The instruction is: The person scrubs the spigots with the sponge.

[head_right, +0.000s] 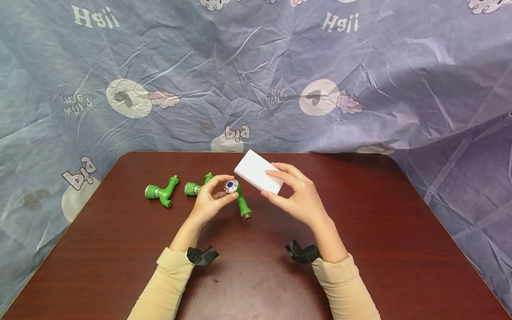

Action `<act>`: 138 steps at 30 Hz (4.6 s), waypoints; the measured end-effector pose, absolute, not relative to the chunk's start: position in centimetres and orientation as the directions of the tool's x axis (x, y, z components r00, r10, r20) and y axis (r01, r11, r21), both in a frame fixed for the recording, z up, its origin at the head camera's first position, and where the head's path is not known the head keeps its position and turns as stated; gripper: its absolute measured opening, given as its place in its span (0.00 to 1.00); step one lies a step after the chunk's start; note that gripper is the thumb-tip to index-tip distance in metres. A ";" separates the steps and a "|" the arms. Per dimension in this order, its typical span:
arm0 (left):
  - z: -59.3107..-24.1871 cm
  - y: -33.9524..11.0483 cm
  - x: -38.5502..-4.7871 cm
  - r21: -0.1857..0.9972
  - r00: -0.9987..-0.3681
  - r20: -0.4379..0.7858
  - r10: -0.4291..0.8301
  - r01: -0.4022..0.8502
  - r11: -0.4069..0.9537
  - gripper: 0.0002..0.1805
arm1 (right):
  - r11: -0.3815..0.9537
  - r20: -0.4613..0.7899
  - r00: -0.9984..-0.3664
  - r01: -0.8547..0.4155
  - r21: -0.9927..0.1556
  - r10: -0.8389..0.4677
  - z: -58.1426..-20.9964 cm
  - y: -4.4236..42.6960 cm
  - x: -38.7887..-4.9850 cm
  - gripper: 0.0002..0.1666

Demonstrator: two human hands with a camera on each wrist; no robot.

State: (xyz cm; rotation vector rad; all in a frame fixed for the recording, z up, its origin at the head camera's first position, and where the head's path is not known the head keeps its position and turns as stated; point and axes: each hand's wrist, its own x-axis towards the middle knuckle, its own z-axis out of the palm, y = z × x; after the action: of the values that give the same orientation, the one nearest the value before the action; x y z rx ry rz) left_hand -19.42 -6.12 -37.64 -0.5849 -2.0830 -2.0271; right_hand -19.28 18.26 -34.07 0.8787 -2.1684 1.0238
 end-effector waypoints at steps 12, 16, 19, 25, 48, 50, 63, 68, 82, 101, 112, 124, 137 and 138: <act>-39.9 -6.3 -20.4 0.943 -0.937 0.324 0.132 0.331 0.034 0.24 | 0.489 0.719 -0.621 -0.754 -0.438 -0.313 -34.1 18.3 -19.3 0.27; -40.2 -6.3 -20.4 0.956 -0.952 0.282 0.117 0.289 0.048 0.24 | 0.487 0.718 -0.622 -0.754 -0.441 -0.312 -34.1 18.4 -19.3 0.27; -41.7 -6.2 -21.2 0.963 -0.960 0.262 0.099 0.267 0.041 0.25 | 0.486 0.717 -0.624 -0.753 -0.444 -0.312 -34.1 18.4 -19.3 0.27; -44.5 -6.2 -22.6 0.968 -0.970 0.234 0.064 0.239 0.077 0.25 | 0.490 0.717 -0.623 -0.753 -0.440 -0.312 -34.1 18.5 -19.3 0.27; -46.6 -4.3 -23.5 0.789 -0.922 0.369 -0.119 0.243 0.565 0.23 | 0.506 0.693 -0.646 -0.735 -0.452 -0.320 -33.8 18.8 -19.1 0.27; -46.5 -4.3 -23.6 0.790 -0.922 0.364 -0.136 0.228 0.569 0.24 | 0.512 0.689 -0.650 -0.731 -0.451 -0.322 -33.8 18.8 -19.1 0.26; -43.4 -8.7 -23.4 0.856 -0.855 0.387 -0.346 0.194 0.479 0.17 | 0.500 0.690 -0.648 -0.735 -0.458 -0.321 -33.8 19.0 -19.1 0.26; -43.1 -11.1 -23.1 0.860 -0.839 0.358 -0.410 0.125 0.494 0.17 | 0.510 0.684 -0.656 -0.728 -0.459 -0.320 -33.7 19.0 -19.1 0.26; -44.0 -14.7 -23.1 0.898 -0.885 0.129 -0.447 -0.087 0.431 0.22 | 0.525 0.676 -0.664 -0.718 -0.457 -0.320 -33.7 19.1 -19.1 0.26; -44.7 -15.7 -23.4 0.803 -0.973 0.093 -0.211 -0.052 0.593 0.33 | 0.525 0.675 -0.658 -0.724 -0.447 -0.334 -33.7 19.0 -19.1 0.26; -45.3 -15.6 -23.6 0.793 -0.970 0.151 -0.192 0.003 0.610 0.29 | 0.536 0.654 -0.679 -0.707 -0.460 -0.334 -33.7 18.9 -18.9 0.26; -44.9 -15.2 -23.3 0.854 -0.974 0.194 -0.121 0.106 0.510 0.25 | 0.534 0.653 -0.676 -0.711 -0.458 -0.341 -33.6 19.0 -18.9 0.26; -40.8 -11.9 -22.2 0.969 -0.967 0.249 -0.063 0.248 0.021 0.24 | 0.542 0.636 -0.683 -0.708 -0.454 -0.359 -33.7 18.9 -19.0 0.26; -40.5 -11.5 -22.1 0.969 -0.967 0.246 -0.062 0.247 -0.013 0.24 | 0.542 0.634 -0.684 -0.707 -0.455 -0.360 -33.8 18.8 -19.0 0.26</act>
State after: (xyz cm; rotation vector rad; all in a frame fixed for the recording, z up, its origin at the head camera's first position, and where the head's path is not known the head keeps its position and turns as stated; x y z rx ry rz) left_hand -22.06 -11.50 -40.49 -0.1965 -2.0410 -2.0831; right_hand -18.98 18.83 -33.77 0.8644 -2.3092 0.9833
